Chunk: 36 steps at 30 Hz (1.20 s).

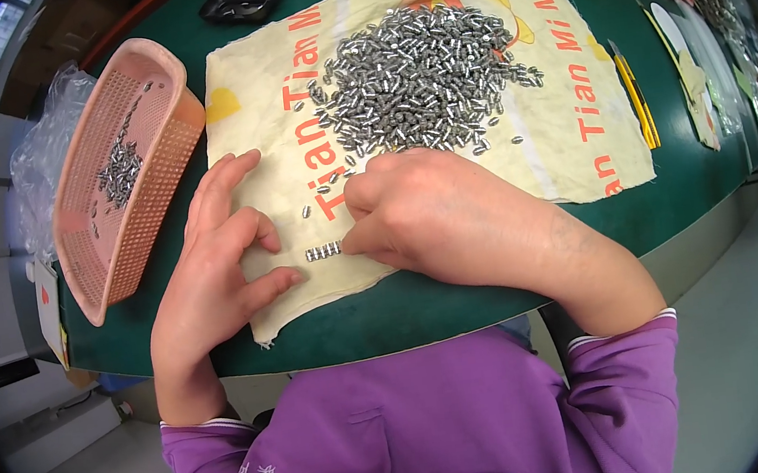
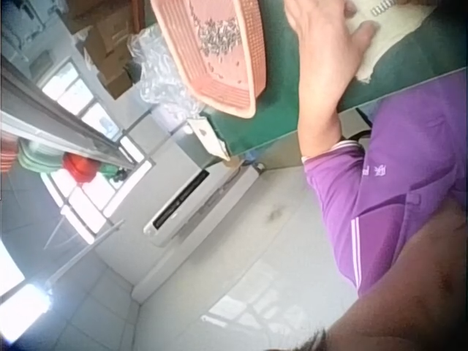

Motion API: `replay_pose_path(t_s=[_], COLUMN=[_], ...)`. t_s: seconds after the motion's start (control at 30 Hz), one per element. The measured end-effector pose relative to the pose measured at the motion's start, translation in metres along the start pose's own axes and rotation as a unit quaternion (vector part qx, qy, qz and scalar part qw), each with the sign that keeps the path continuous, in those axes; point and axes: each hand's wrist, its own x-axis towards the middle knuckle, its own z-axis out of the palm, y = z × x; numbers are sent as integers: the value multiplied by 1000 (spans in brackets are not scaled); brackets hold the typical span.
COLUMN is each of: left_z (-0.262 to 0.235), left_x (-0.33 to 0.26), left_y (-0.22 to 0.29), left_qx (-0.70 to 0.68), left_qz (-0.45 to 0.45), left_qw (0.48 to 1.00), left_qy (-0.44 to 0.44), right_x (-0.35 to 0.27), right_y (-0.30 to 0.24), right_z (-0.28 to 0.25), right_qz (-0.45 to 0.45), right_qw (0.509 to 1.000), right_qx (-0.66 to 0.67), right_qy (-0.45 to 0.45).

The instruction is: Sorting and inspecting small metal rivets or pins on a workbench and placing them into a pink basket.

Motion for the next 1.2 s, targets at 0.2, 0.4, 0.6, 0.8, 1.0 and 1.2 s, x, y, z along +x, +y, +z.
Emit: replay_pose_path(t_s=[0.2,0.4,0.6,0.8,1.0,1.2], left_z=[-3,-2,-1,2,3,3], left_x=[3,10,7,10,10,10], left_y=[-7,-21,-20,-17,-20,-21], left_qx=[-58,-126,-108,-96,-66,-48], left_qz=[21,5,23,30,26,27], left_qw=[998,992,994,995,996,997], left_qy=[-10,-9,-26,8,62,51], right_x=[2,0,-25,-36,-33,-29], right_y=[-3,-5,-18,-11,-12,-16], right_z=[3,-3,-14,4,11,15], right_qz=[-11,-34,76,58,42,35], right_qw=[1000,996,994,993,993,993], right_qx=[-4,-2,-73,-80,-91,-87], right_qy=[-6,84,25,59,69,68])
